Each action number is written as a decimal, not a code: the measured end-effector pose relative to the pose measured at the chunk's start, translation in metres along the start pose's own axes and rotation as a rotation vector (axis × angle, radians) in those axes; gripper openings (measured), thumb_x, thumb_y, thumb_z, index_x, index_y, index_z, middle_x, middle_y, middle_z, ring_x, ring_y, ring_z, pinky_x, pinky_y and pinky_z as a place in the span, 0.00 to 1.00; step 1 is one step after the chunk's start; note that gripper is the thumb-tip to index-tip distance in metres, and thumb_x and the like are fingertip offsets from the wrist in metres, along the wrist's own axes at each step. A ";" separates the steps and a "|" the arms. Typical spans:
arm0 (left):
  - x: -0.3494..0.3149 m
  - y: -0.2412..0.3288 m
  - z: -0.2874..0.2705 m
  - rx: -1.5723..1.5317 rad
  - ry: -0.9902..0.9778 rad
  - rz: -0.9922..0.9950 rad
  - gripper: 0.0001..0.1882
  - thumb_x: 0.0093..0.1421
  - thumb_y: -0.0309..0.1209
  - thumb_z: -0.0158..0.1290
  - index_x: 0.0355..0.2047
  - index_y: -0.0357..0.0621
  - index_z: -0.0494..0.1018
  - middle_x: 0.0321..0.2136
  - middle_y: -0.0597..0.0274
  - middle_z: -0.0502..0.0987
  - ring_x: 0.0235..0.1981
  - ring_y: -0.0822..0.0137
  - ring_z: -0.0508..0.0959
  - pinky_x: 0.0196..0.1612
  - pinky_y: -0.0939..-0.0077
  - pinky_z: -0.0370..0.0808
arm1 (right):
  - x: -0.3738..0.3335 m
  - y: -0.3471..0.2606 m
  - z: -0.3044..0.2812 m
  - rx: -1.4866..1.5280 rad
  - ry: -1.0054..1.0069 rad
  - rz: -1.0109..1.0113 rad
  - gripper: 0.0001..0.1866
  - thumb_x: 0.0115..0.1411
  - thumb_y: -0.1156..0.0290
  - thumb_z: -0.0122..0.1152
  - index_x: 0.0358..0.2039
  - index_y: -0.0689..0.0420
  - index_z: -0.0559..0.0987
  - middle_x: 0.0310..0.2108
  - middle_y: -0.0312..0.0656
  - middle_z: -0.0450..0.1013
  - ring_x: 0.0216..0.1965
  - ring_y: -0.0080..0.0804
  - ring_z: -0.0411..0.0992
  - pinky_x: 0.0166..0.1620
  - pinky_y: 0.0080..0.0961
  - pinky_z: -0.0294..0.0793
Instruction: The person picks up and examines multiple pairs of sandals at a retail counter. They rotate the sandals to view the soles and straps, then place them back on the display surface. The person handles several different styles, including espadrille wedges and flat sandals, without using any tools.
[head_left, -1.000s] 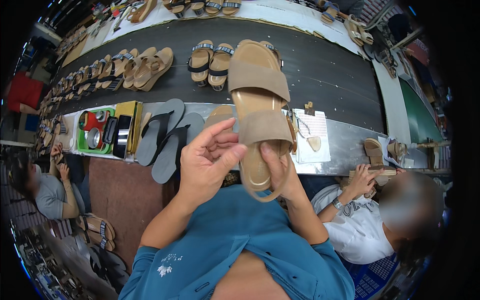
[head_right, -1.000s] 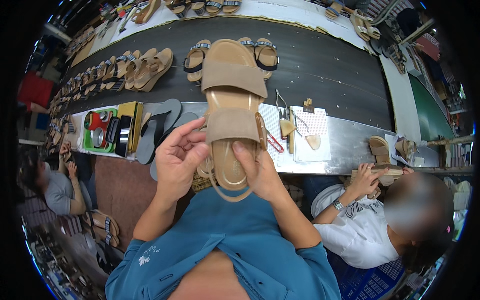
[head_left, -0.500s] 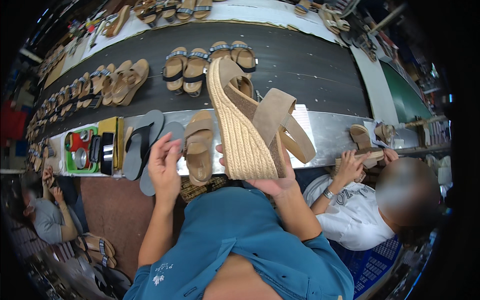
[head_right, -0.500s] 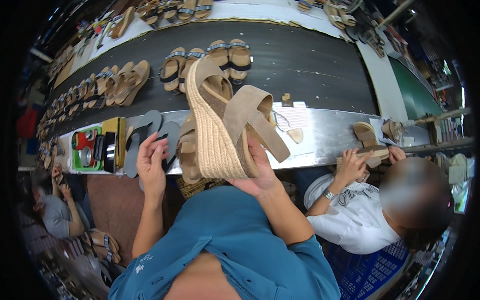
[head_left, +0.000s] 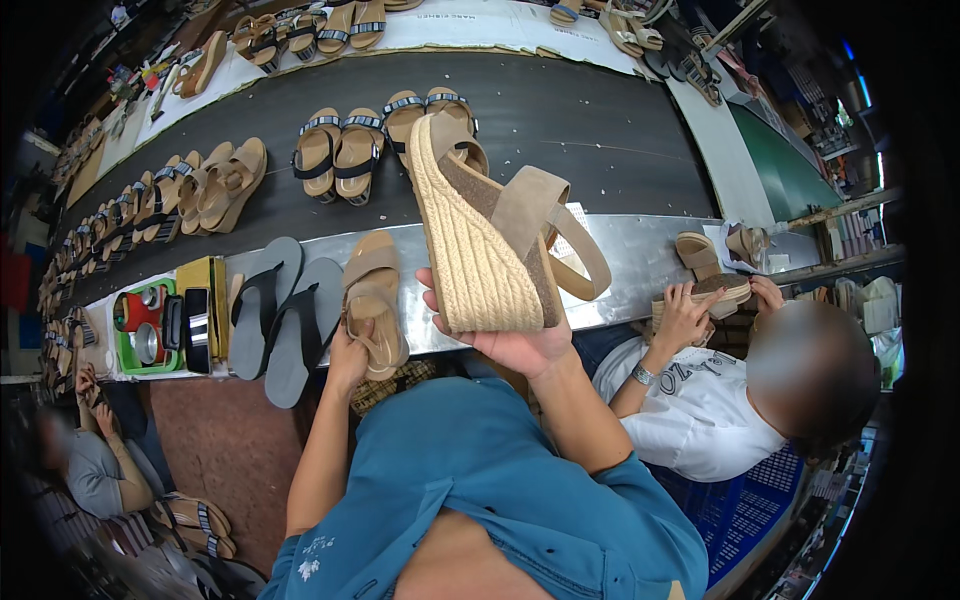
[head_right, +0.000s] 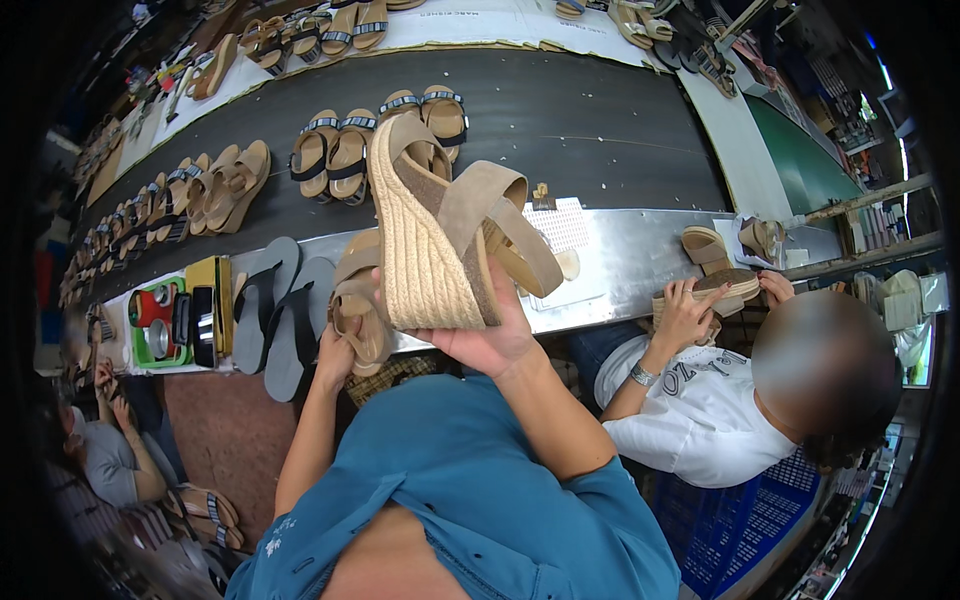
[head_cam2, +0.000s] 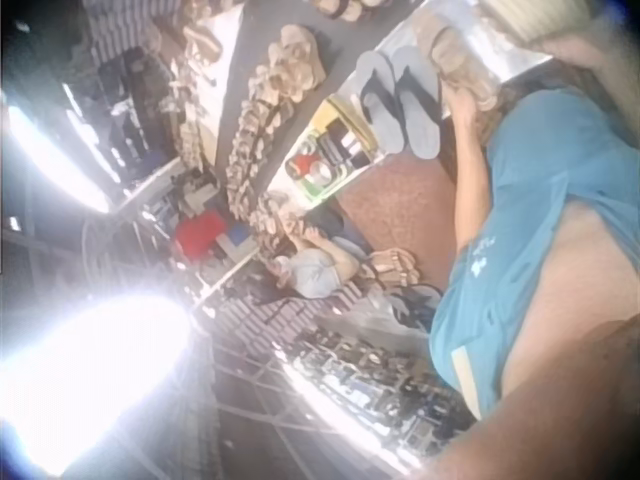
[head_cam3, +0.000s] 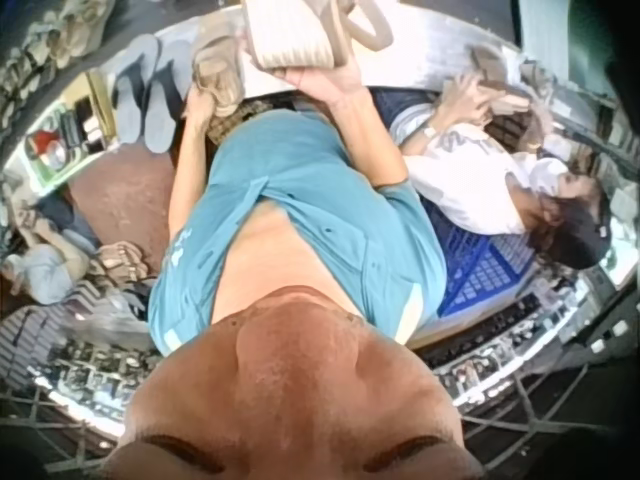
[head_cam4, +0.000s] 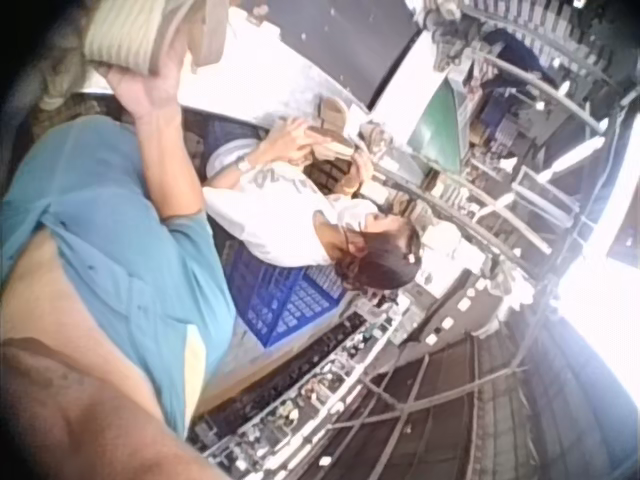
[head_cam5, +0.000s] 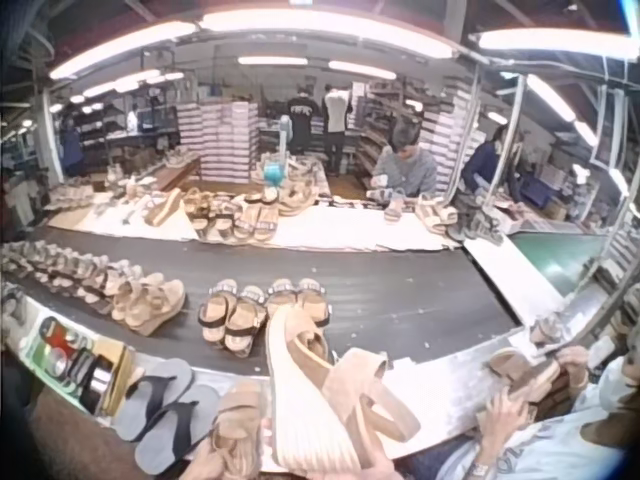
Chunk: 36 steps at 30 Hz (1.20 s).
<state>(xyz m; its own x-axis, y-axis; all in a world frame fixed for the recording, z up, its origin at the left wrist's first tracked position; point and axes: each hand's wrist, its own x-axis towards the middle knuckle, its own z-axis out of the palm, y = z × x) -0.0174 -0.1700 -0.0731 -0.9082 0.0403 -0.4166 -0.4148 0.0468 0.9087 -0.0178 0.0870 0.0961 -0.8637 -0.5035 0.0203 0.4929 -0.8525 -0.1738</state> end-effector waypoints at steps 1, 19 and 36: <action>-0.001 0.007 0.002 -0.030 0.009 -0.033 0.19 0.70 0.32 0.48 0.58 0.34 0.67 0.48 0.54 0.77 0.47 0.67 0.77 0.51 0.72 0.73 | 0.000 0.000 0.000 -0.018 0.051 -0.007 0.43 0.67 0.37 0.37 0.72 0.56 0.49 0.69 0.63 0.49 0.68 0.57 0.55 0.68 0.49 0.58; -0.053 0.094 0.013 0.198 -0.089 0.388 0.41 0.62 0.36 0.59 0.68 0.33 0.51 0.65 0.45 0.62 0.65 0.56 0.64 0.66 0.65 0.61 | 0.016 0.022 -0.037 -0.356 0.739 0.363 0.29 0.67 0.47 0.46 0.59 0.56 0.67 0.50 0.45 0.72 0.43 0.40 0.76 0.44 0.35 0.80; -0.061 0.130 0.038 0.983 0.228 0.802 0.19 0.56 0.24 0.55 0.48 0.57 0.77 0.62 0.39 0.63 0.49 0.42 0.73 0.48 0.58 0.75 | 0.018 0.030 -0.035 -0.134 0.639 0.361 0.33 0.68 0.42 0.45 0.60 0.56 0.64 0.49 0.48 0.67 0.51 0.38 0.70 0.54 0.36 0.75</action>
<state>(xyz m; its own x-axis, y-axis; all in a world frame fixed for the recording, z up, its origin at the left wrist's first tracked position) -0.0139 -0.1285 0.0689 -0.9125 0.2332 0.3361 0.3752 0.8043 0.4608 -0.0222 0.0577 0.0563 -0.5630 -0.5348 -0.6300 0.7761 -0.6042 -0.1806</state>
